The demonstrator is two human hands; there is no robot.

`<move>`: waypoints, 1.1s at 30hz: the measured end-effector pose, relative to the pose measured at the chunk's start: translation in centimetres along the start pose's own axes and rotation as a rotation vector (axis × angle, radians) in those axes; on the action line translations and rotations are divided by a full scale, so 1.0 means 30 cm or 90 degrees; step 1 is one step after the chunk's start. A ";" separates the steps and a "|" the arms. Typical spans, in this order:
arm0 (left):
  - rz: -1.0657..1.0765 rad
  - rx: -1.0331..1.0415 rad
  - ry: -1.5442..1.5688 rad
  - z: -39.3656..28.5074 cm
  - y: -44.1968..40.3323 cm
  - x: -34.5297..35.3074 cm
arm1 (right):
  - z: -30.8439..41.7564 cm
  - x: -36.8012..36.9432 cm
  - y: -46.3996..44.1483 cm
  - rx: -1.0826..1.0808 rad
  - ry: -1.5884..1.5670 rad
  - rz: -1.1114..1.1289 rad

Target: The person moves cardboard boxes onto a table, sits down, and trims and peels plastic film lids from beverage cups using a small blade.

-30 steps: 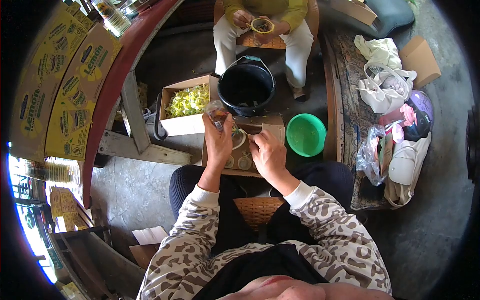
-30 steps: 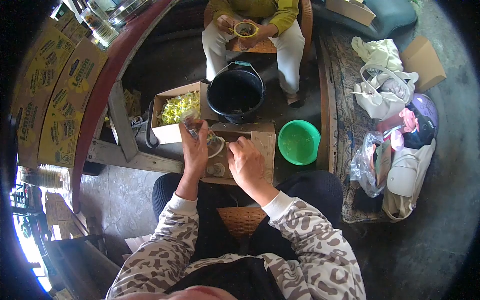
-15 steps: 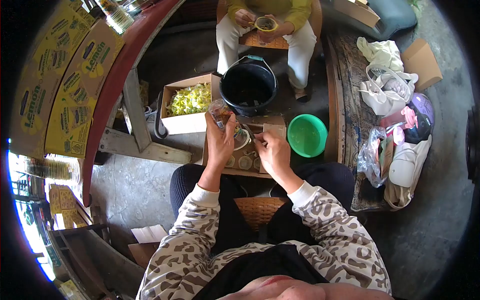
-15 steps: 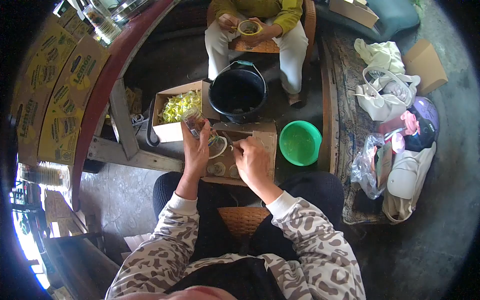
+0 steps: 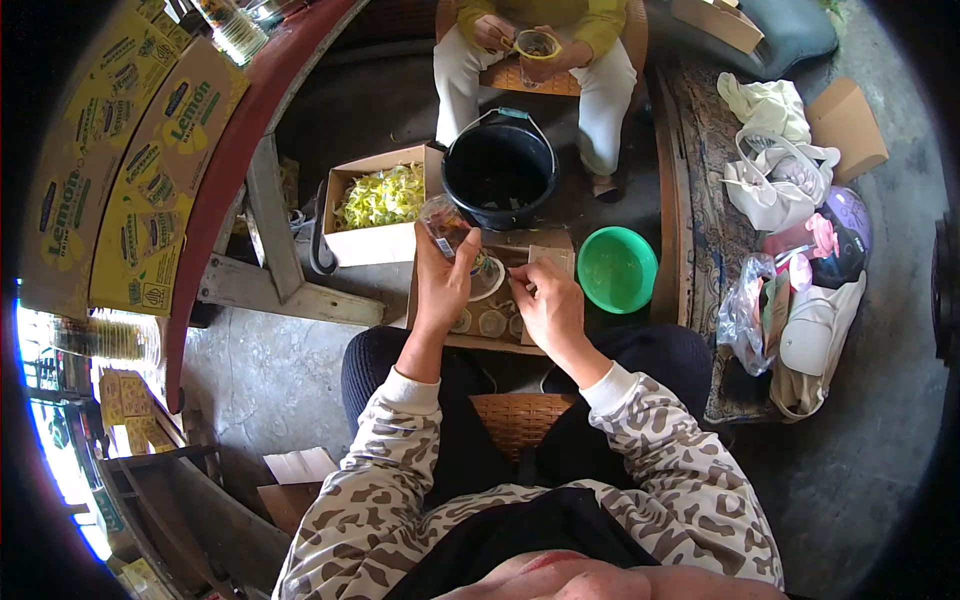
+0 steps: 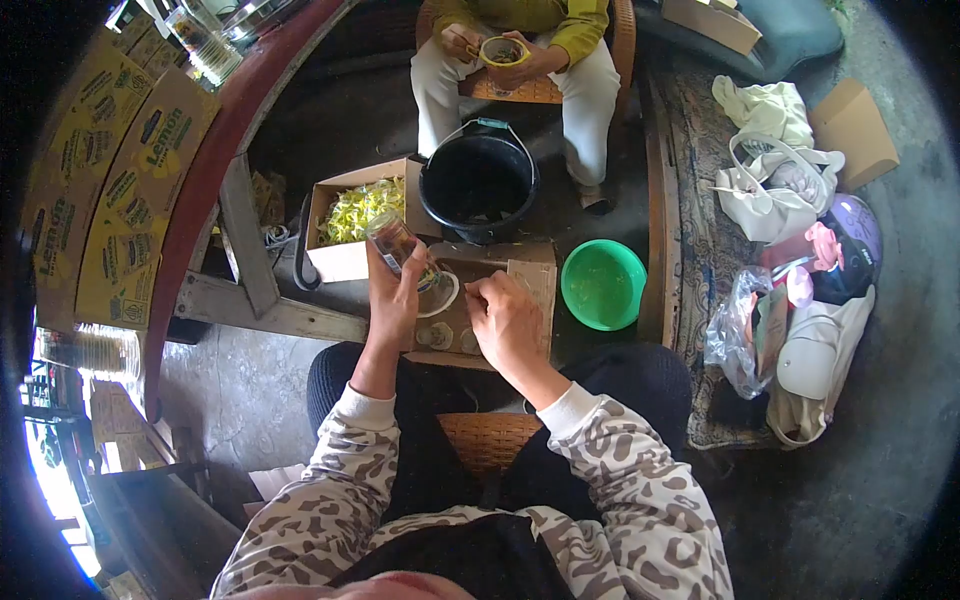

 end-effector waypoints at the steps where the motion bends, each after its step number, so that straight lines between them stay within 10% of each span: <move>1: -0.019 -0.043 0.050 -0.017 0.002 -0.005 | -0.013 0.001 0.000 0.031 -0.033 0.004; 33: -0.239 -0.020 -0.027 0.041 -0.045 -0.127 | -0.024 -0.014 -0.029 0.053 -0.199 0.006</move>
Point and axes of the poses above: each hand's wrist, its own y-axis away from the middle knuckle, its own x-axis out of the palm, z = x × y, the point moved 6 cm from there along -y, towards the middle knuckle, and after that the axes turned 6 degrees about -z, right-handed, at the moved point
